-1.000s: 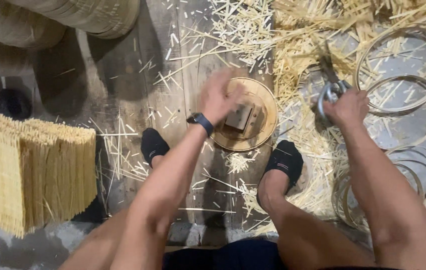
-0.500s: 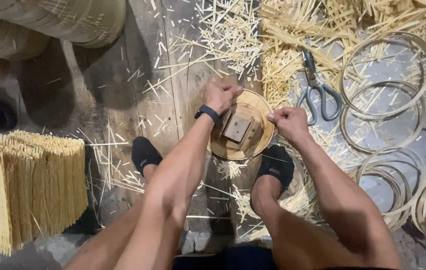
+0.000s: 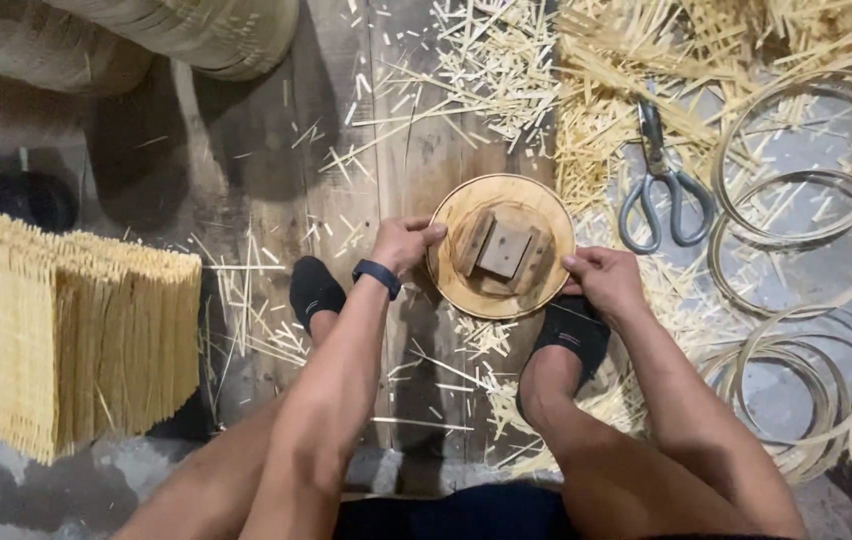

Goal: Assembling the base and frame of a bamboo steamer basket.

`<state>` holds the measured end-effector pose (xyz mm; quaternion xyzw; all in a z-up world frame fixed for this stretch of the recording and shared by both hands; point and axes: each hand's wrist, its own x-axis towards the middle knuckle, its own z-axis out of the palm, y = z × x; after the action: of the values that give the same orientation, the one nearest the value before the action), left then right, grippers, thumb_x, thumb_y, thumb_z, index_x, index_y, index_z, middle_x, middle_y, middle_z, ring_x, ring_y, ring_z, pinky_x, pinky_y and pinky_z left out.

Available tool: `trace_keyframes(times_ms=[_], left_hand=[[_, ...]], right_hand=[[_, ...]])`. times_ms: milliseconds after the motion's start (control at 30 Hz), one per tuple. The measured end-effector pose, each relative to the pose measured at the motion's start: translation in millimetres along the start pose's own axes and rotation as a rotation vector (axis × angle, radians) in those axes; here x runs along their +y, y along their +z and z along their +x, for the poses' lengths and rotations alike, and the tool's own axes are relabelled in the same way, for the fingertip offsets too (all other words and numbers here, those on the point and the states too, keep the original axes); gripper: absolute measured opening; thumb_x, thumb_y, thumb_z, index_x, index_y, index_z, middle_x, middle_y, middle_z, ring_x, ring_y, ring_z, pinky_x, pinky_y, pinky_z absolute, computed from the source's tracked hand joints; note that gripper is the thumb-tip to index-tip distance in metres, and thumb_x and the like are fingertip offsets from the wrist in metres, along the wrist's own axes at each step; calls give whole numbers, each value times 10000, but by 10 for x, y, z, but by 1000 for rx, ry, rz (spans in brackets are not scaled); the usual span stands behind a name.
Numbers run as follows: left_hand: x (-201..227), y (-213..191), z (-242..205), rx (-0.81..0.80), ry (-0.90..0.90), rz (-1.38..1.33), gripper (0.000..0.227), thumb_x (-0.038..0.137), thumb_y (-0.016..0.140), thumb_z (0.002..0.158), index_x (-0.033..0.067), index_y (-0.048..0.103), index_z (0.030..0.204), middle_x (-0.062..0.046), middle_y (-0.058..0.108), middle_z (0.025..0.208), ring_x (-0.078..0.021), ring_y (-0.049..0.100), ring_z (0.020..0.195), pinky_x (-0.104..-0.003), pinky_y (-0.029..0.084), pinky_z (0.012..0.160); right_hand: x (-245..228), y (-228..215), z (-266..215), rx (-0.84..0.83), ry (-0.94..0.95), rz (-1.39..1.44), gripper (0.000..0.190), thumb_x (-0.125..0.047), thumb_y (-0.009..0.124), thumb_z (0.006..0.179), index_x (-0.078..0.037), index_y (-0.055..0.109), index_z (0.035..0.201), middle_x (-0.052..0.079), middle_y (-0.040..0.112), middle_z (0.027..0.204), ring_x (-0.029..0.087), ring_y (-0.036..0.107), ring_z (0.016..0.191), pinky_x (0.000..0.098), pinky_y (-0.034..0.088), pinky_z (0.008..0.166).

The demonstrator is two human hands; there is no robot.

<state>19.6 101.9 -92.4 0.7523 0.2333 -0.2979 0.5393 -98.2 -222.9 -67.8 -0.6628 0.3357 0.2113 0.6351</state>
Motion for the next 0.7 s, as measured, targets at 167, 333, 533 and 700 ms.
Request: trace_keyframes(times_ms=[167,333,533,700], left_hand=[[214,48,-133,11,-94,-37,339,141,870,767,-48,791,1037,-135,806,921,-160,740,754,-285,595,681],[273,52,-253,115,-88,50,307,150,854,820,-33,788,1058,-137,796,984,-178,730,817,-282,583,737],[-264,340,-780,-280,-247,-727,348,182,608,1009,-24,575,1287,-129,708,1207,-221,746,1018,-400,642,897],[-502,576,-852,-88,-294,-663,319,123,573,1018,-96,602,1248,-197,730,1139,-282,752,963,-397,635,847]], right_hand=[[-80,20,-13,1,116,158,168,-95,699,960,71,711,985,124,740,840,179,724,698,300,620,615],[-520,5,-266,31,113,127,148,-91,718,962,58,720,957,145,737,845,201,708,694,323,594,623],[-270,119,-248,-125,197,279,168,-114,666,948,53,688,951,144,763,849,196,774,719,321,658,662],[-80,229,-249,48,153,130,192,-77,663,970,109,709,963,170,740,835,232,735,686,340,634,599]])
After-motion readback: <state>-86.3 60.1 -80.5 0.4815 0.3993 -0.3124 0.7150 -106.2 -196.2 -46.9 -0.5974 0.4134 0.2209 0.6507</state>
